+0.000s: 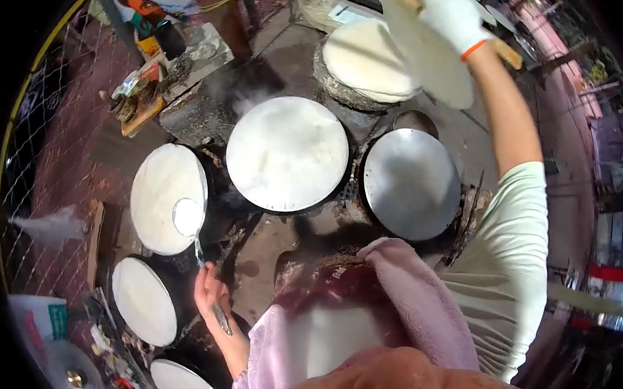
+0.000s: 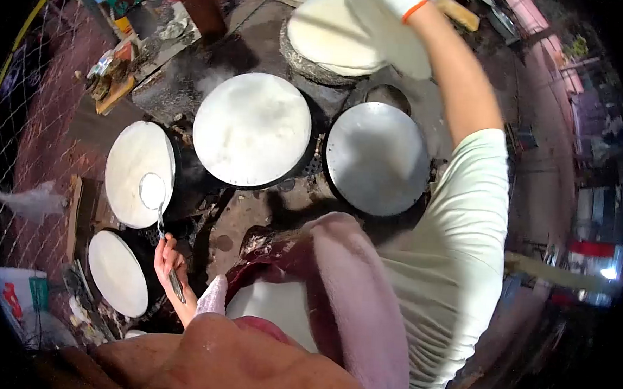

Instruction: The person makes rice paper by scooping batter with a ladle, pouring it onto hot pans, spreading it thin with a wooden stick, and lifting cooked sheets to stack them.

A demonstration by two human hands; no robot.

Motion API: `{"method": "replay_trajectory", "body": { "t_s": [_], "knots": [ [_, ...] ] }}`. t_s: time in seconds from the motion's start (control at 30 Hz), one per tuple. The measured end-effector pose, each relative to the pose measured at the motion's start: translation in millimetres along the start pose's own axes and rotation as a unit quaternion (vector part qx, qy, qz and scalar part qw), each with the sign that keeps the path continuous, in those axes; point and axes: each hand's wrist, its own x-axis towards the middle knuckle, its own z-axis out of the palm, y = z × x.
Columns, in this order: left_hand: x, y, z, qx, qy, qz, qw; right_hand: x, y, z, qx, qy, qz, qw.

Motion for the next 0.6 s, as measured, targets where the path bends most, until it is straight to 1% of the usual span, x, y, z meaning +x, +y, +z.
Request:
{"method": "replay_trajectory", "body": {
  "t_s": [0.03,0.07,0.1,0.13,0.17,0.2,0.23,0.27,0.3,0.33,0.37,0.47,0.53,0.57,0.6],
  "knots": [
    [-10,-7,-7,-0.006,-0.004,0.023,1.0,-6,-34,-1,-0.006,-0.003,-0.022,1.0],
    [-23,-14,-5,0.0,0.029,0.044,0.999,-10,-52,21,-0.047,-0.034,-0.024,0.998],
    [-36,-24,-2,0.004,0.063,0.067,0.996,-19,-55,71,0.003,0.015,-0.078,0.997],
    [-50,-35,-3,0.014,-0.003,0.082,0.997,-27,-69,101,0.031,-0.034,-0.067,0.997],
    [-67,-52,14,0.012,0.142,0.129,0.981,-36,-72,157,0.048,-0.041,-0.065,0.996],
    [-82,-64,1,-0.01,0.111,0.132,0.985,-43,-73,194,0.068,-0.094,-0.066,0.991],
    [-100,-76,-11,-0.03,0.081,0.135,0.987,-53,-72,225,0.083,-0.107,-0.064,0.989],
    [-115,-96,3,-0.018,0.214,0.197,0.956,-64,-67,254,0.094,-0.148,-0.061,0.983],
    [-135,-108,4,-0.02,0.178,0.193,0.965,-75,-62,278,0.107,-0.173,-0.052,0.978],
    [-152,-121,2,-0.052,0.177,0.197,0.963,-85,-53,307,0.109,-0.158,-0.065,0.979],
    [-167,-131,2,-0.084,0.179,0.197,0.96,-95,-50,300,0.116,-0.152,-0.05,0.98],
    [-199,-165,31,-0.128,0.21,0.229,0.942,-108,-28,333,0.092,-0.166,-0.037,0.981],
    [-225,-178,8,-0.16,0.19,0.239,0.939,-111,-15,331,0.081,-0.171,-0.03,0.982],
    [-238,-185,-1,-0.177,0.177,0.245,0.937,-116,-8,336,0.079,-0.156,-0.036,0.984],
    [-247,-194,0,-0.169,0.176,0.261,0.934,-119,0,341,0.081,-0.153,-0.043,0.984]
  ]
}}
